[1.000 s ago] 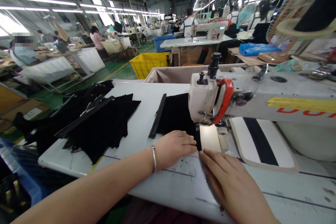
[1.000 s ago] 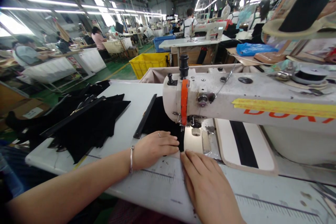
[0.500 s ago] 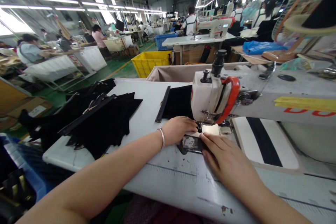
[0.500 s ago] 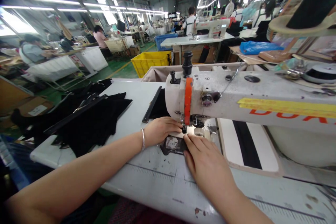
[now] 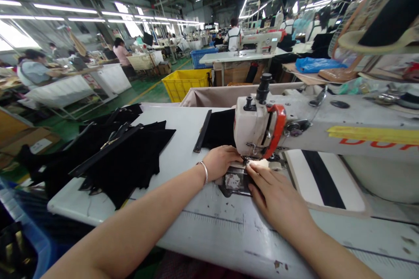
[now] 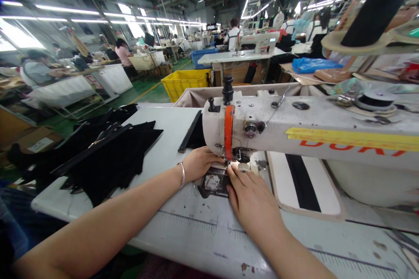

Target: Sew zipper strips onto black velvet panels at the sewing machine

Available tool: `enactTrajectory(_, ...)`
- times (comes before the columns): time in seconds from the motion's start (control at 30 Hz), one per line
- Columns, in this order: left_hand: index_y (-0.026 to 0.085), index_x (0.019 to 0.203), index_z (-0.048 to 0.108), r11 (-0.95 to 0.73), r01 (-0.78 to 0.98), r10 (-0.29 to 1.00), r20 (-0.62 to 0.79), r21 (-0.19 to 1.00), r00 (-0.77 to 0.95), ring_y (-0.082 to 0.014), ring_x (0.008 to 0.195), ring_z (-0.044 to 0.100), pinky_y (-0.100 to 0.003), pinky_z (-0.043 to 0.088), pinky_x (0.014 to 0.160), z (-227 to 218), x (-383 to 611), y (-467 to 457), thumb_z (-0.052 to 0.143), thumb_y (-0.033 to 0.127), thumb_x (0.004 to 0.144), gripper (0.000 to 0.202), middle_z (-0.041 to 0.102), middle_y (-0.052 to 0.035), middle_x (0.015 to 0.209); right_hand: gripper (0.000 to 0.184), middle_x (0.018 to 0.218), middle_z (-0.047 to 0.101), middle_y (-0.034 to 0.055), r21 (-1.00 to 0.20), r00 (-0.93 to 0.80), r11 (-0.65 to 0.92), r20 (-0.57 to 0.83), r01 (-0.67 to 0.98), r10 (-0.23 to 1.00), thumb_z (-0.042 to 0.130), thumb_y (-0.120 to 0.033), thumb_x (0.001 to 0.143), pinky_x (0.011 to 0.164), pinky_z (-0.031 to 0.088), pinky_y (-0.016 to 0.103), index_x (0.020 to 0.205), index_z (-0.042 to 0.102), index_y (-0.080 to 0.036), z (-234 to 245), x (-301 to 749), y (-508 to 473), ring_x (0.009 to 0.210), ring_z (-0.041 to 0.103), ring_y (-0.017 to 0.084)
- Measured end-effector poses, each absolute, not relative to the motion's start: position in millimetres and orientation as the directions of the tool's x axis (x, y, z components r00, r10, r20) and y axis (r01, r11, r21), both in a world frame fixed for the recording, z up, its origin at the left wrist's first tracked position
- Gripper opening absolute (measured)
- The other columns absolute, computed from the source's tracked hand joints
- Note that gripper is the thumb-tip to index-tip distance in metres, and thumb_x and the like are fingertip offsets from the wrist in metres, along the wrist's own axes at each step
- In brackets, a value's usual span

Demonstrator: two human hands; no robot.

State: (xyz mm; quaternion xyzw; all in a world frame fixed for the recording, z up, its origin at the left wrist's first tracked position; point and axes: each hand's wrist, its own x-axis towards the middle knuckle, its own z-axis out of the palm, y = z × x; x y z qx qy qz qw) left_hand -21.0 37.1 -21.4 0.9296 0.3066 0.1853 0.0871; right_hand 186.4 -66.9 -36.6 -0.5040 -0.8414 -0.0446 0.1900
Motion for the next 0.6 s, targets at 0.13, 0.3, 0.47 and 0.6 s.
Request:
enactTrajectory(0.13, 0.021, 0.103, 0.072, -0.801, 0.534, 0.597, 0.292, 0.272, 0.747, -0.0159, 0.108, 0.060, -0.030, 0.048, 0.101, -20.4, -21.4, 36.4, 0.046, 0.000, 0.084, 0.038, 0.067, -0.0012, 0.115, 0.044, 0.134, 0.055, 0.0096, -0.135, -0.392, 0.460, 0.347, 0.878, 0.852, 0.045, -0.025, 0.094, 0.101, 0.042, 0.045, 0.137, 0.048, -0.016, -32.4, 184.1, -69.4, 0.116, 0.052, 0.025)
enactTrajectory(0.3, 0.021, 0.099, 0.071, -0.802, 0.506, 0.595, 0.357, 0.316, 0.720, -0.0155, 0.102, 0.062, -0.031, 0.051, 0.096, -17.6, -21.4, 27.8, 0.049, 0.007, 0.084, 0.030, 0.069, -0.0020, 0.107, 0.039, 0.128, 0.058, 0.0086, -0.179, -0.360, 0.441, 0.356, 0.879, 0.862, 0.045, -0.022, 0.094, 0.099, 0.043, 0.044, 0.133, 0.053, -0.017, -25.9, 178.7, -75.0, 0.113, 0.053, 0.023)
enactTrajectory(0.47, 0.020, 0.100, 0.070, -0.826, 0.452, 0.561, 0.412, 0.337, 0.718, -0.0168, 0.101, 0.063, -0.032, 0.051, 0.095, -15.7, -22.1, 22.0, 0.059, 0.023, 0.086, 0.018, 0.070, -0.0028, 0.104, 0.038, 0.124, 0.061, 0.0083, -0.216, -0.341, 0.444, 0.387, 0.870, 0.857, 0.049, -0.019, 0.092, 0.100, 0.044, 0.042, 0.129, 0.055, -0.019, -21.4, 178.2, -78.7, 0.115, 0.054, 0.021)
enactTrajectory(0.6, 0.020, 0.105, 0.069, -0.815, 0.499, 0.579, 0.378, 0.294, 0.723, -0.0182, 0.107, 0.061, -0.033, 0.050, 0.098, -18.1, -25.3, 23.9, 0.061, 0.029, 0.088, 0.021, 0.069, -0.0038, 0.109, 0.032, 0.121, 0.062, 0.0069, -0.231, -0.289, 0.405, 0.411, 0.884, 0.865, 0.046, -0.020, 0.093, 0.102, 0.044, 0.041, 0.122, 0.059, -0.019, -18.4, 206.6, -82.9, 0.113, 0.055, 0.020)
